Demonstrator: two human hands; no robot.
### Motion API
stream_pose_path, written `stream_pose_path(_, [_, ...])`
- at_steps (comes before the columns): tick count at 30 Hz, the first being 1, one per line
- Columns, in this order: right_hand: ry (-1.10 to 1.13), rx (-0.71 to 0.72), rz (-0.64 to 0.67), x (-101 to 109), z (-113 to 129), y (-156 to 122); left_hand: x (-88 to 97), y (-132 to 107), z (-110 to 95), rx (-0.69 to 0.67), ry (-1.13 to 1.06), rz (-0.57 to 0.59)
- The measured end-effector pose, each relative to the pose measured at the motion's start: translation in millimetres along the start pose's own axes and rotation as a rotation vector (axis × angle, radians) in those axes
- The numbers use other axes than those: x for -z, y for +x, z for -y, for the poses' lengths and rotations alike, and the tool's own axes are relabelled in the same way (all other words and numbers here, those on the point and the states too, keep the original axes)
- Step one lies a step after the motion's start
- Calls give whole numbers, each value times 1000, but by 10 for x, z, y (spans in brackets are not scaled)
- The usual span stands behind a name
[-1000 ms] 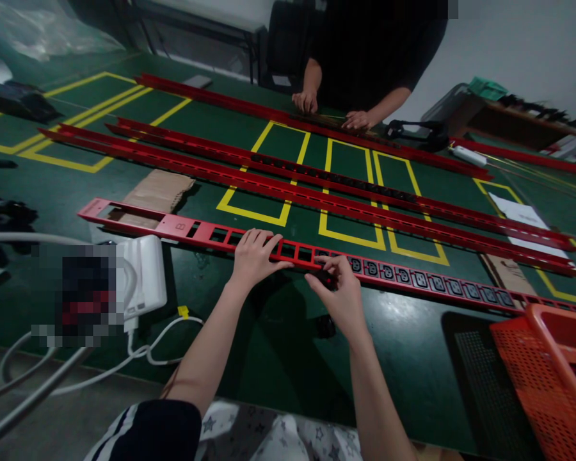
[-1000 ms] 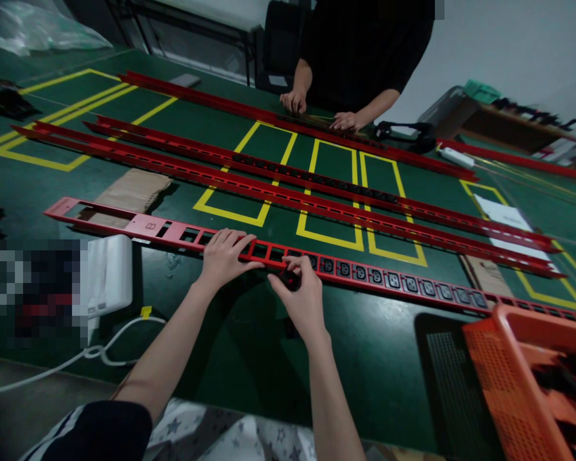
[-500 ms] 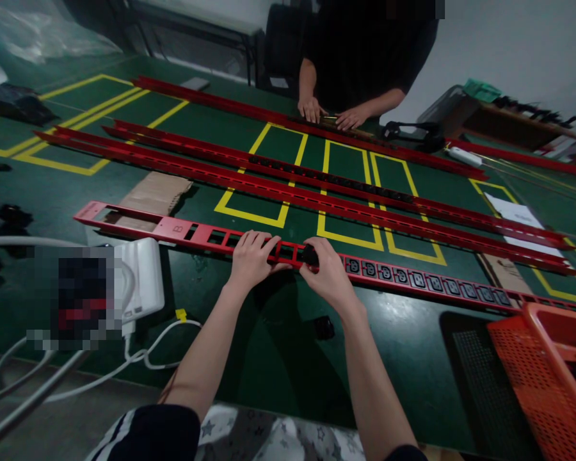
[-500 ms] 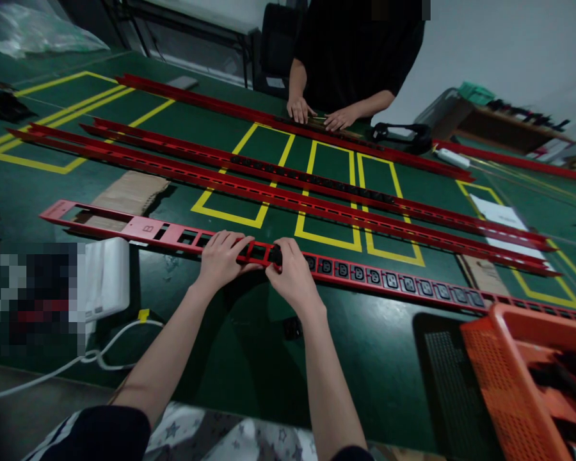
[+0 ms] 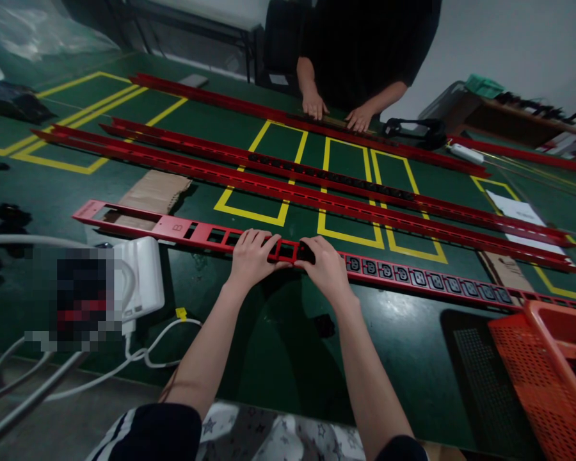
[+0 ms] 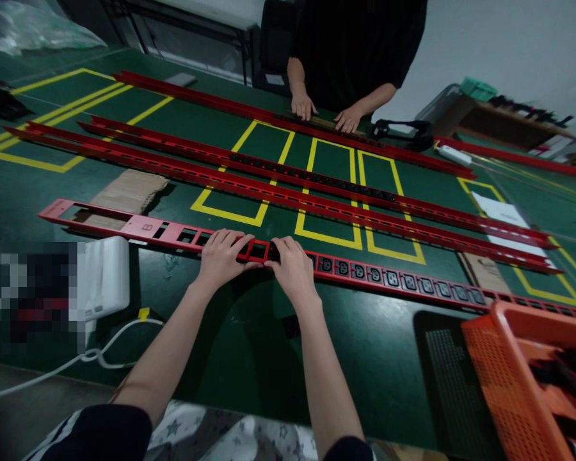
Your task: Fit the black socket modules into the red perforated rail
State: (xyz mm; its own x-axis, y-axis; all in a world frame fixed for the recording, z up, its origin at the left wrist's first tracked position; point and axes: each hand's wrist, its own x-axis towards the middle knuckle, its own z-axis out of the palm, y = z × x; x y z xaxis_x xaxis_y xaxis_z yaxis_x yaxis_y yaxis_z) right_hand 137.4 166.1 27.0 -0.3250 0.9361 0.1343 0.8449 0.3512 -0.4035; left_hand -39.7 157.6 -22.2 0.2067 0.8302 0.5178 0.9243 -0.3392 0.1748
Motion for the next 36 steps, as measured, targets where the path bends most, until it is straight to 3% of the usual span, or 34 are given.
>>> stream_pose_path(6, [8,9,65,33,-26,-8,13,3,-5,-6,9,-5])
stream_pose_path(18, [14,95,61,20,-108,67,14,0,-6,0,7,2])
stream_pose_path(22, [8,138,15,-12,-147,30,26,2,-12,2,0,6])
stream_pose_path(30, [-25,289,-204,-103,-208,-178,30,2,-8,2,-4,10])
stream_pose_path(36, [-9,330,-243,-217,-274,-257,16,-2,2,3,-12,1])
